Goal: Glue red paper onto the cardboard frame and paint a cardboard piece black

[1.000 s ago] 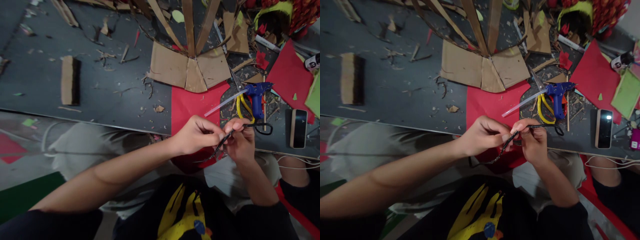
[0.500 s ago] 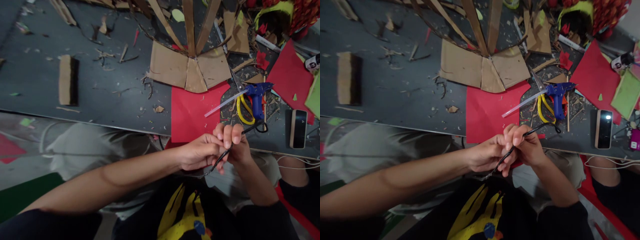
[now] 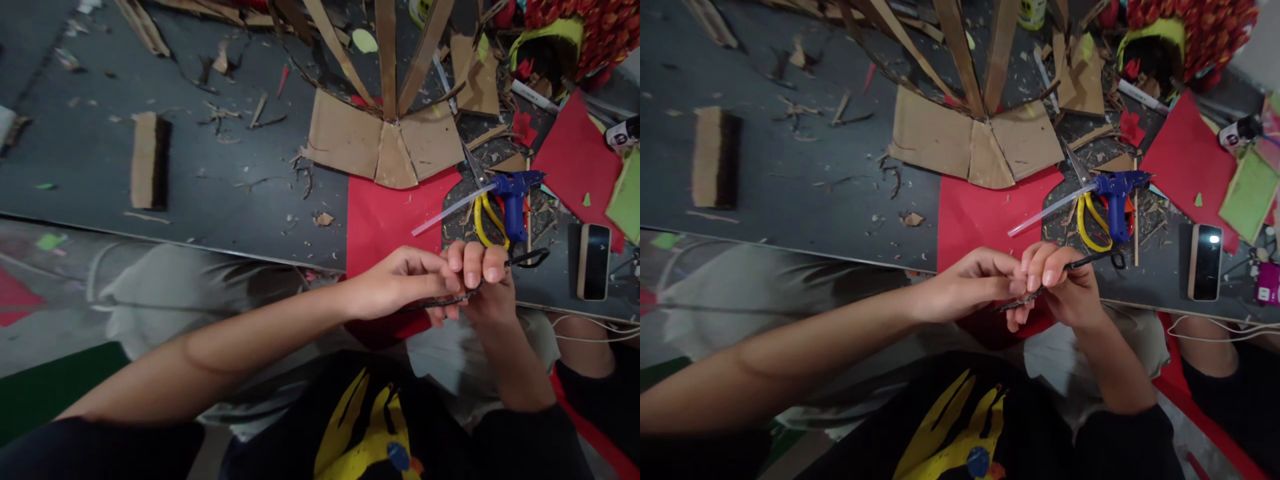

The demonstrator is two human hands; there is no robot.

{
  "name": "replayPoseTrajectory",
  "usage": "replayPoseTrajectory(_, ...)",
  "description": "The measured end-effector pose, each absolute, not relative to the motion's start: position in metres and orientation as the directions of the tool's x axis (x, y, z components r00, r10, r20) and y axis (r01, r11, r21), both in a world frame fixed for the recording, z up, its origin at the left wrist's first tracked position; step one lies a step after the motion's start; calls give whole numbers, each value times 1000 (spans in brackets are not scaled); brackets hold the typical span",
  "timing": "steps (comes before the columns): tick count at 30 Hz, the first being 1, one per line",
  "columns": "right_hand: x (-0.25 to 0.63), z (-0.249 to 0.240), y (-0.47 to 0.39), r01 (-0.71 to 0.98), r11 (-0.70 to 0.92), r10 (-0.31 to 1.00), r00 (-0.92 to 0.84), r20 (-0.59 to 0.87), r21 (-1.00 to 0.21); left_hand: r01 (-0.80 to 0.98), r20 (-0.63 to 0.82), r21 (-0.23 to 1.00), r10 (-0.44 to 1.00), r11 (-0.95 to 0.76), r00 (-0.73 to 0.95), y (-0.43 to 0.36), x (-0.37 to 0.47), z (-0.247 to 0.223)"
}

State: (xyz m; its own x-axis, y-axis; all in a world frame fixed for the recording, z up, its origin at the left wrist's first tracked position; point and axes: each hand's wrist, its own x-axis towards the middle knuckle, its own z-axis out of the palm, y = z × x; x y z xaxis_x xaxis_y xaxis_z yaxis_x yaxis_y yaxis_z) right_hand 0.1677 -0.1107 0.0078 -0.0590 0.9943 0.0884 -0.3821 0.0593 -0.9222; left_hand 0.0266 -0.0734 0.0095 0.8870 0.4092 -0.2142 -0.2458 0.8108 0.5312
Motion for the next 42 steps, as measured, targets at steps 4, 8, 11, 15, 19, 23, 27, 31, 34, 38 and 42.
replayPoseTrajectory(4,168,8,-109,-343,57,998,20,54,-938,-242,-227,572,435,784,871,-71,25,10)
replayPoseTrajectory(8,167,8,-108,-358,78,997,29,73,-930,-246,-217,675,506,696,835,-68,23,7)
replayPoseTrajectory(11,167,6,-109,-382,102,995,26,100,-919,-296,-186,768,640,568,746,-65,23,4)
replayPoseTrajectory(15,170,5,-110,-359,84,994,91,55,-929,-358,-108,818,731,450,673,-61,21,2)
replayPoseTrajectory(19,172,7,-111,-340,33,989,149,-19,-940,-357,-37,855,730,377,682,-59,18,4)
replayPoseTrajectory(23,173,8,-113,-349,23,987,154,-34,-937,-291,15,926,747,240,664,-61,18,6)
replayPoseTrajectory(27,175,6,-111,-297,-1,974,217,-69,-955,-195,226,972,749,-131,623,-64,17,7)
replayPoseTrajectory(31,176,5,-107,-305,4,962,262,-80,-952,-173,612,733,527,-658,590,-65,16,4)
replayPoseTrajectory(34,177,4,-106,-293,38,957,286,-49,-955,-163,706,545,345,-823,618,-68,18,-1)
replayPoseTrajectory(38,177,3,-110,-258,59,964,266,-12,-964,-159,647,535,281,-830,709,-71,19,-4)
replayPoseTrajectory(42,177,2,-113,-160,47,961,275,2,-986,42,614,634,536,-772,579,-70,17,-1)
